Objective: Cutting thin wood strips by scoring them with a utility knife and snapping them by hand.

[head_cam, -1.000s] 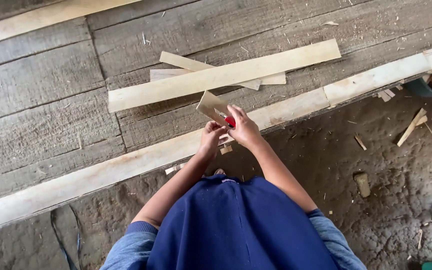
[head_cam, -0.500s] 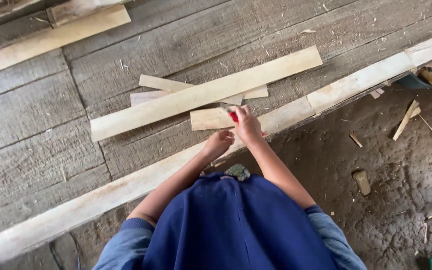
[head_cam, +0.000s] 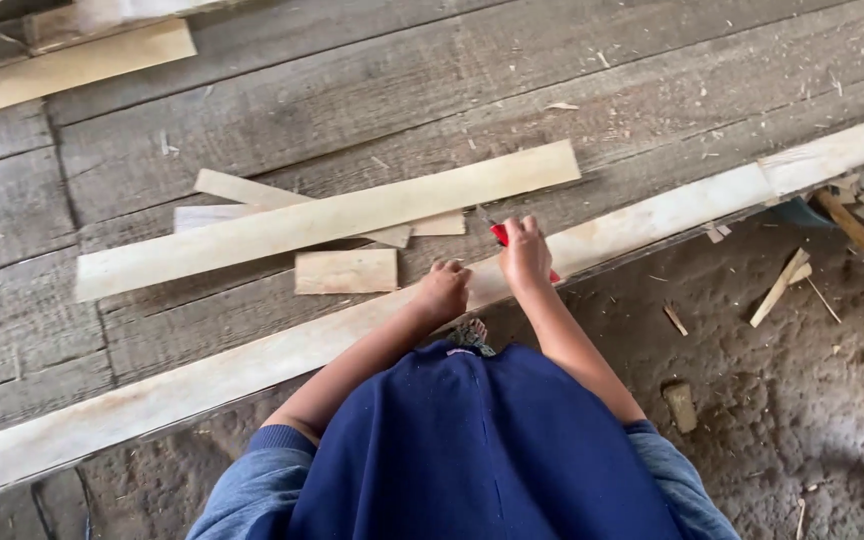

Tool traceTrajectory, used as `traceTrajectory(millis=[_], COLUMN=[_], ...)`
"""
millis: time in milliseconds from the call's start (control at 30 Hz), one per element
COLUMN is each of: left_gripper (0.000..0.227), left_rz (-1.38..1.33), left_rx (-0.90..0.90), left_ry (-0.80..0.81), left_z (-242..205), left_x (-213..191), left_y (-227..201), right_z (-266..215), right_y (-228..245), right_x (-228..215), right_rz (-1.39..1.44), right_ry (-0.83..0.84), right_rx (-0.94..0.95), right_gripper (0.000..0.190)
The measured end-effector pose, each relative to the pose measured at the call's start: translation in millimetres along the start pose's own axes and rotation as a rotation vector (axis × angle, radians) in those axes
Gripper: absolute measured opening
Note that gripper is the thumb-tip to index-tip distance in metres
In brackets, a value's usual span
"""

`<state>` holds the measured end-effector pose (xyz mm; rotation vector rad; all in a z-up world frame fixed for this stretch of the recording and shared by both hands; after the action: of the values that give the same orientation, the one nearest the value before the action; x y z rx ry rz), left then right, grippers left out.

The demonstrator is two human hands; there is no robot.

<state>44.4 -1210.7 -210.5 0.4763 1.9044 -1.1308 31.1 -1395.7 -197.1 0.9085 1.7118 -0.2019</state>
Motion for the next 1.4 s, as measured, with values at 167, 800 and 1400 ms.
traceTrajectory(millis=[167,800,1400], left_gripper=[0.034,0.043,0.026], left_rz=[0.187,0.13,0.101], left_rx=[-0.016,-0.234,-0.264], left_ry=[0.018,0.053,-0.337], left_z=[56.9,120.4,11.5], left_x=[-15.1,20.7,-62.1], left_y=[-63.5,-80.4,-17.4], right_z=[45.3,93.4,92.3], right_y=[-81.5,-137.9,86.9], right_x=[-27.4,-16.9,-42.1], right_rz=[-0.152,0.056,-0.125], right_ry=[0.027,0.365,0.401], right_rx=[0.032,-0.181,-0.48], right_gripper=[0.035,0.054,0.102])
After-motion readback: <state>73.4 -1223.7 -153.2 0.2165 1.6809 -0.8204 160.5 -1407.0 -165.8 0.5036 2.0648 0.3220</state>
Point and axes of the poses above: each hand's wrist, its own z-axis towards the middle knuckle, its own x-axis out of the palm, y = z × x, the point moved 3 cm from there along z, towards the middle knuckle, and after that the axes turned 14 degrees about x, right-handed, at the moved point
